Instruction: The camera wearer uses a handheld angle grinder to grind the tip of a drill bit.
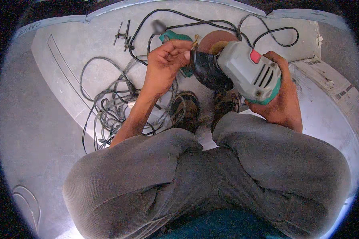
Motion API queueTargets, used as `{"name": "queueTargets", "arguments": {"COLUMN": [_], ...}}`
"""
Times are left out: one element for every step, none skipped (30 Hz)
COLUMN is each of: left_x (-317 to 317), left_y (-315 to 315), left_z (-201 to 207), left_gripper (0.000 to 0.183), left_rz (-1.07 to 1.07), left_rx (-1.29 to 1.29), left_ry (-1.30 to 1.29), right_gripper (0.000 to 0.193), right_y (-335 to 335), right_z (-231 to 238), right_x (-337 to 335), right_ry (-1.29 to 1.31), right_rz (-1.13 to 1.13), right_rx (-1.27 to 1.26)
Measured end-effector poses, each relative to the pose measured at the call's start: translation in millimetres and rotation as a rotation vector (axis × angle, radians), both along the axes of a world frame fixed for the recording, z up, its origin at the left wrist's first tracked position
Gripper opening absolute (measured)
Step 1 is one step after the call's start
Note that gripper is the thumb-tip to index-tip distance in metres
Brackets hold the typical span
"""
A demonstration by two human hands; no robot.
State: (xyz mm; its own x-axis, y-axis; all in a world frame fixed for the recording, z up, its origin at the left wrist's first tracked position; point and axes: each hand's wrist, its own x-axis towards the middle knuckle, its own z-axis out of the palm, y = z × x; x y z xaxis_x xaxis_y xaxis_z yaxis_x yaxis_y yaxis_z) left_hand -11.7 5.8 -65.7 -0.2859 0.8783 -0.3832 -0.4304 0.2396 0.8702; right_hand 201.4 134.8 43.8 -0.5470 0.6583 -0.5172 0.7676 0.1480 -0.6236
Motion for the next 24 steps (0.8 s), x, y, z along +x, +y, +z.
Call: {"name": "queueTargets", "arguments": {"left_x": [1,2,4,5,6,6,6,6,1,1,2,3,5,5,6,6,7,9,7,7,6,5,4,4], "left_y": [0,1,1,2,2,1,2,2,0,-1,-1,-1,-1,-1,0,1,2,4,1,0,-1,-2,-5,-4], "left_z": [-1,-2,-4,-5,-8,-8,-9,-8,-1,-2,-4,-6,-8,-8,-8,-8,-9,-12,-12,-11,-10,-9,-8,-8], "left_gripper": [0.019,0.019,0.018,0.018,0.018,0.017,0.017,0.017,0.017,0.017,0.017,0.016,0.016,0.016,0.016,0.016,0.016,0.016,0.015,0.015,0.015,0.015,0.015,0.015], "left_rz": [-0.019,-0.02,-0.022,-0.025,-0.026,-0.025,-0.024,-0.026,-0.037,-0.054,-0.054,-0.037,-0.022,-0.022,-0.033,-0.045,-0.047,-0.051,-0.051,-0.049,-0.033,-0.017,-0.014,-0.022], "left_rx": [0.002,0.004,0.003,0.003,0.005,0.031,0.057,0.058,0.031,0.016,0.017,0.044,0.07,0.072,0.053,0.037,0.043,0.055,0.054,0.047,0.057,0.066,0.056,0.067], "left_ry": [0.028,0.025,0.019,0.013,0.008,-0.016,-0.042,-0.043,0.014,0.047,0.045,0.027,0.008,0.006,0.002,-0.003,-0.008,-0.008,0.007,0.014,-0.012,-0.036,-0.026,-0.016], "right_gripper": [0.086,0.086,0.086,0.085,0.085,0.085,0.085,0.084,0.084,0.084,0.084,0.084,0.084,0.084,0.084,0.084,0.084,0.084,0.085,0.085,0.085,0.086,0.086,0.086], "right_y": [0,1,1,2,2,2,2,2,1,-1,-3,-2,-2,-1,-2,-2,-2,-1,-1,-1,-1,-1,-2,-2], "right_z": [1,2,3,5,5,5,5,4,2,-1,-3,-2,-1,0,-1,-3,-4,-1,1,1,1,0,-3,-1], "right_x": [0,-1,-1,-1,-1,-1,1,2,-1,0,0,-1,-1,-1,1,3,5,5,2,0,-1,-2,-3,-3], "right_ry": [-0.014,-0.028,-0.031,-0.038,-0.046,-0.045,-0.04,-0.037,-0.016,-0.008,0.0,-0.002,-0.007,-0.012,-0.015,0.003,0.02,0.013,-0.008,-0.029,-0.022,-0.04,-0.056,-0.063], "right_rz": [-0.007,-0.013,-0.014,-0.005,0.005,0.004,0.001,-0.003,0.004,-0.023,-0.049,-0.049,-0.036,-0.024,-0.024,-0.047,-0.069,-0.072,-0.046,-0.02,-0.018,-0.02,-0.022,-0.023], "right_rx": [-0.008,-0.017,-0.015,-0.013,-0.01,-0.01,-0.009,-0.008,-0.019,-0.024,-0.029,-0.028,-0.017,-0.005,-0.003,-0.024,-0.044,-0.037,-0.015,0.008,0.001,-0.019,-0.042,-0.034]}}
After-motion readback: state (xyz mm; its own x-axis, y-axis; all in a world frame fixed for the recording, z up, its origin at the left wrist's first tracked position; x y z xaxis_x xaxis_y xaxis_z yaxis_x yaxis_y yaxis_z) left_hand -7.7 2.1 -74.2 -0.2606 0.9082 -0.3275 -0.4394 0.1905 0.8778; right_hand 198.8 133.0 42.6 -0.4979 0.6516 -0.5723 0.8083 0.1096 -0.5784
